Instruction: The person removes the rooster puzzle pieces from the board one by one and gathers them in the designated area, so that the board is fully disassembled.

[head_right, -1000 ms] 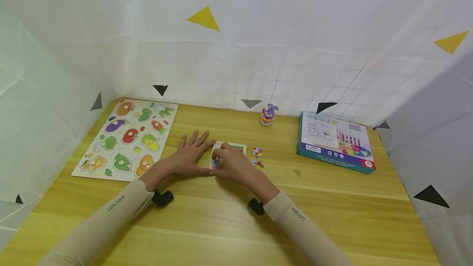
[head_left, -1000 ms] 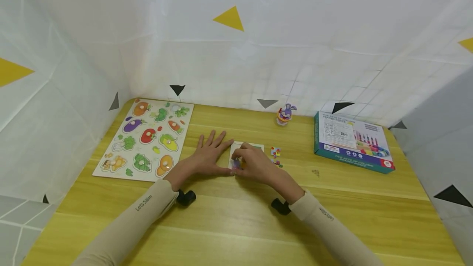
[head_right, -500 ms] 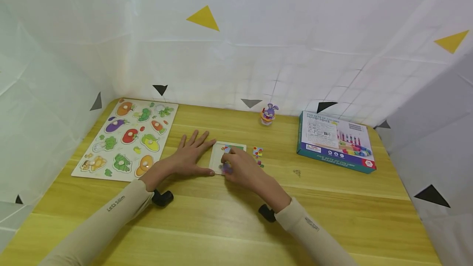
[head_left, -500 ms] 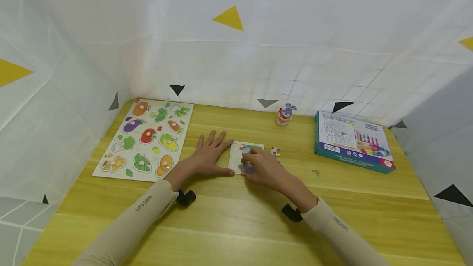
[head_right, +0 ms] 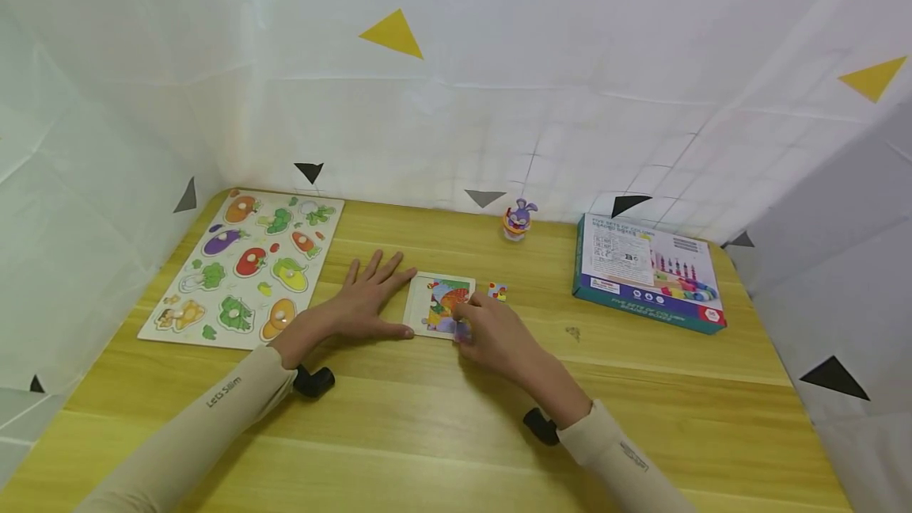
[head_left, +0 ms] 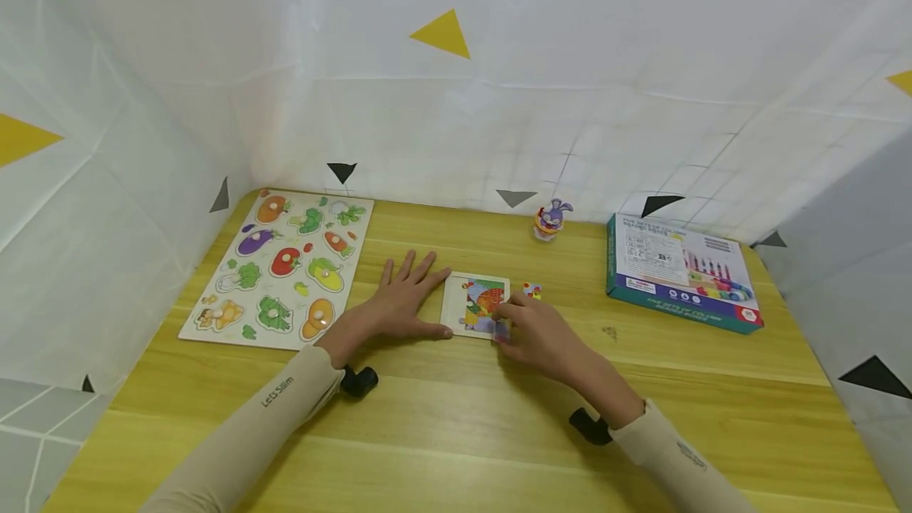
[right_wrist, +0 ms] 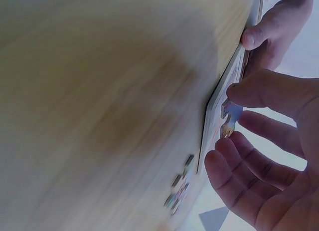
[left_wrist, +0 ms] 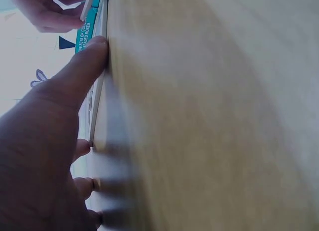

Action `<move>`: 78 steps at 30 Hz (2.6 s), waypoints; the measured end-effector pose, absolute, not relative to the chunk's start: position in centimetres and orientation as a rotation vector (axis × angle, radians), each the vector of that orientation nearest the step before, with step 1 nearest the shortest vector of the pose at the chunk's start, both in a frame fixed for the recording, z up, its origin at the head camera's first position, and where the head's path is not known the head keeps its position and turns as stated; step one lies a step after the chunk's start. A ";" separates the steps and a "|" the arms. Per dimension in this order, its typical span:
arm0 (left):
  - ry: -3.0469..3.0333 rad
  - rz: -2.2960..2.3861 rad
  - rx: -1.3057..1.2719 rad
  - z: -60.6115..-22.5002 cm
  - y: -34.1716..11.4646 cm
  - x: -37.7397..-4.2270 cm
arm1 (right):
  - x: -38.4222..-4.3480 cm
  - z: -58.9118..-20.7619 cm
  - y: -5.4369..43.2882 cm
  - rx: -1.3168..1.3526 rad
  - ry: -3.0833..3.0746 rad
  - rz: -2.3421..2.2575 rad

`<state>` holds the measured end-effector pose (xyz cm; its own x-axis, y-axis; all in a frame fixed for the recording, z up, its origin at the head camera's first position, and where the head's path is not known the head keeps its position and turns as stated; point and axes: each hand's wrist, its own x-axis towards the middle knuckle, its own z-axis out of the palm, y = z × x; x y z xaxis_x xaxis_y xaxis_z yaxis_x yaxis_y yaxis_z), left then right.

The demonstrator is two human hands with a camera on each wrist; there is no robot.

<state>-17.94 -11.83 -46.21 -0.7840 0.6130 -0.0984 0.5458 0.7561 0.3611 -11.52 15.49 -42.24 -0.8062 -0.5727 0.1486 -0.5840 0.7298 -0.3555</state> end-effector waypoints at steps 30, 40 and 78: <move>2.727 0.490 0.908 -45.8 -11.7 -17.9 | -10.4 -42.4 19.1 0.874 -2.949 0.586; 2.724 0.475 0.904 -45.7 -11.8 -17.9 | -10.6 -42.5 19.0 0.871 -2.969 0.555; 2.738 0.485 0.911 -46.1 -11.8 -17.9 | -14.4 -41.4 14.6 0.940 -2.983 0.502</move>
<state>-17.89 -11.78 -46.14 -0.7851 0.6115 -0.0981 0.5407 0.7540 0.3729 -14.37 14.55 -41.35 -0.8235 -0.5630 0.0695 -0.5548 0.7736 -0.3062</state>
